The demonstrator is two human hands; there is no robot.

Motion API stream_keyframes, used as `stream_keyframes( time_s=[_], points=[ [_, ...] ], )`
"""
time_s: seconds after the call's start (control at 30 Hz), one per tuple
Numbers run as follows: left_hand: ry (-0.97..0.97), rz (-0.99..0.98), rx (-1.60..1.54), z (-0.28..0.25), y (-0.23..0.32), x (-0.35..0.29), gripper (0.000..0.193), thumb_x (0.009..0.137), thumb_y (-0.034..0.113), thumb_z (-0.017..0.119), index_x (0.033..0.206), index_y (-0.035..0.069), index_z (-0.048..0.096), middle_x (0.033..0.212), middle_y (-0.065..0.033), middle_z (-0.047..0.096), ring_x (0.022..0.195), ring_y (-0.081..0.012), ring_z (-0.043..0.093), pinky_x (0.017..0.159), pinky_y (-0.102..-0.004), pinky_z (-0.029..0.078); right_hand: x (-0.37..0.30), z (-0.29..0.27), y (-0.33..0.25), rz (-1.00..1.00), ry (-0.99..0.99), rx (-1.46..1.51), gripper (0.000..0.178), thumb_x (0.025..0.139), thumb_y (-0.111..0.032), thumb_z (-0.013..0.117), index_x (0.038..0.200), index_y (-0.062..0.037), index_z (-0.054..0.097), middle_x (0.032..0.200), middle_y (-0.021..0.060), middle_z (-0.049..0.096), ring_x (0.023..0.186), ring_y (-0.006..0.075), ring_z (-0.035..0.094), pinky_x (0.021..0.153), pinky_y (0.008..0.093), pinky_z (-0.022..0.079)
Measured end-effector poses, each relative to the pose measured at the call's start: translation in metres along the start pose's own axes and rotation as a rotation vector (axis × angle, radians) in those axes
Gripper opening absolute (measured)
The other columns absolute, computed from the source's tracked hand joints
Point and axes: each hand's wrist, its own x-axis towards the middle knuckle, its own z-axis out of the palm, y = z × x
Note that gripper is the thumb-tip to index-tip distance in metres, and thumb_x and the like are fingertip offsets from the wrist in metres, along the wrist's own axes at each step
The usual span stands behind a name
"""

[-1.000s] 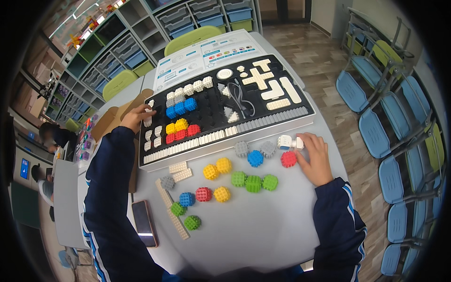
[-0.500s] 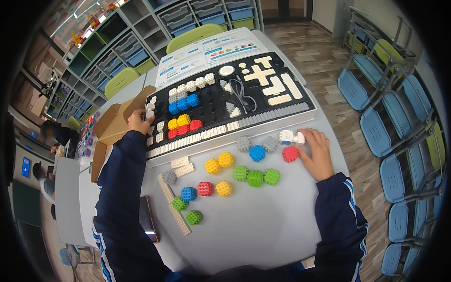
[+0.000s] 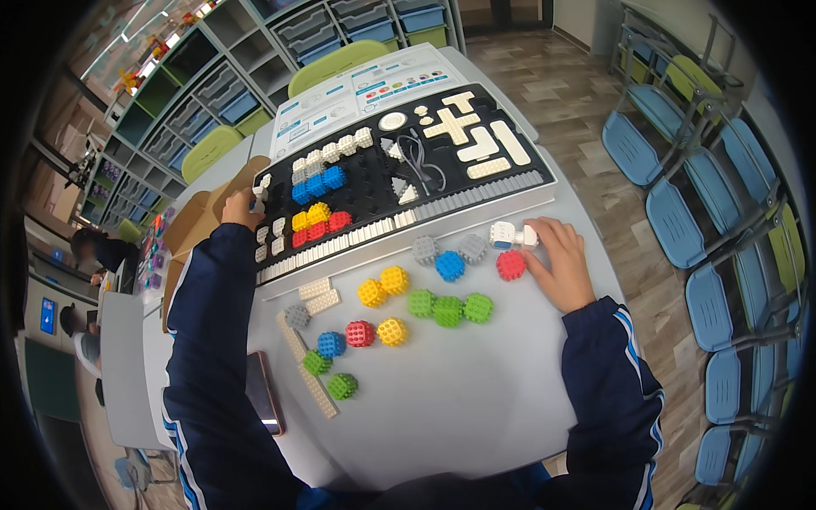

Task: The person assembles colorful interlocking building blocks on a table. They connect various pieces, including round and rectangular blocks, to form small structures and then place them into a black tray.

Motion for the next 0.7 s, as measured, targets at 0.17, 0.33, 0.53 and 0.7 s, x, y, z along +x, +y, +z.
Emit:
stream_keyframes(
  time_s=[0.17,0.33,0.53,0.7],
  points=[
    [-0.079,0.029,-0.129,-0.005,-0.005,0.000,0.036,0.068,0.010,0.086,0.101,0.005,0.073,0.098,-0.0189,0.070,0.094,-0.0371,0.067,0.082,-0.0439,0.054,0.000,0.002,0.003,-0.001,-0.003,-0.008,0.041,0.084,-0.014,0.068,0.124,-0.0084,0.059,0.121,0.0079,0.058,0.109,0.0288,0.052,0.094,0.0383,0.036],
    [0.003,0.060,-0.189,0.000,-0.015,-0.006,0.034,0.068,0.010,0.085,0.100,0.005,0.074,0.088,-0.0189,0.070,0.086,-0.0364,0.069,0.076,-0.0425,0.054,0.000,0.003,0.002,0.001,-0.003,0.001,0.041,0.084,-0.015,0.068,0.124,-0.0085,0.060,0.120,0.0077,0.059,0.110,0.0284,0.051,0.094,0.0386,0.036],
    [0.108,0.009,-0.268,0.005,-0.007,-0.011,0.029,0.070,0.010,0.083,0.096,0.003,0.073,0.085,-0.0179,0.070,0.082,-0.0352,0.069,0.074,-0.0414,0.053,-0.001,0.002,0.004,0.009,0.000,-0.007,0.041,0.084,-0.015,0.068,0.123,-0.0086,0.060,0.120,0.0076,0.059,0.110,0.0288,0.052,0.094,0.0389,0.036],
    [0.223,0.073,-0.351,0.021,-0.026,-0.027,0.024,0.079,0.017,0.079,0.096,0.002,0.073,0.097,-0.0157,0.070,0.086,-0.0331,0.067,0.077,-0.0407,0.053,0.001,0.004,0.001,-0.002,-0.007,0.001,0.041,0.084,-0.014,0.068,0.124,-0.0086,0.060,0.120,0.0076,0.058,0.110,0.0289,0.052,0.094,0.0387,0.036]
  ],
)
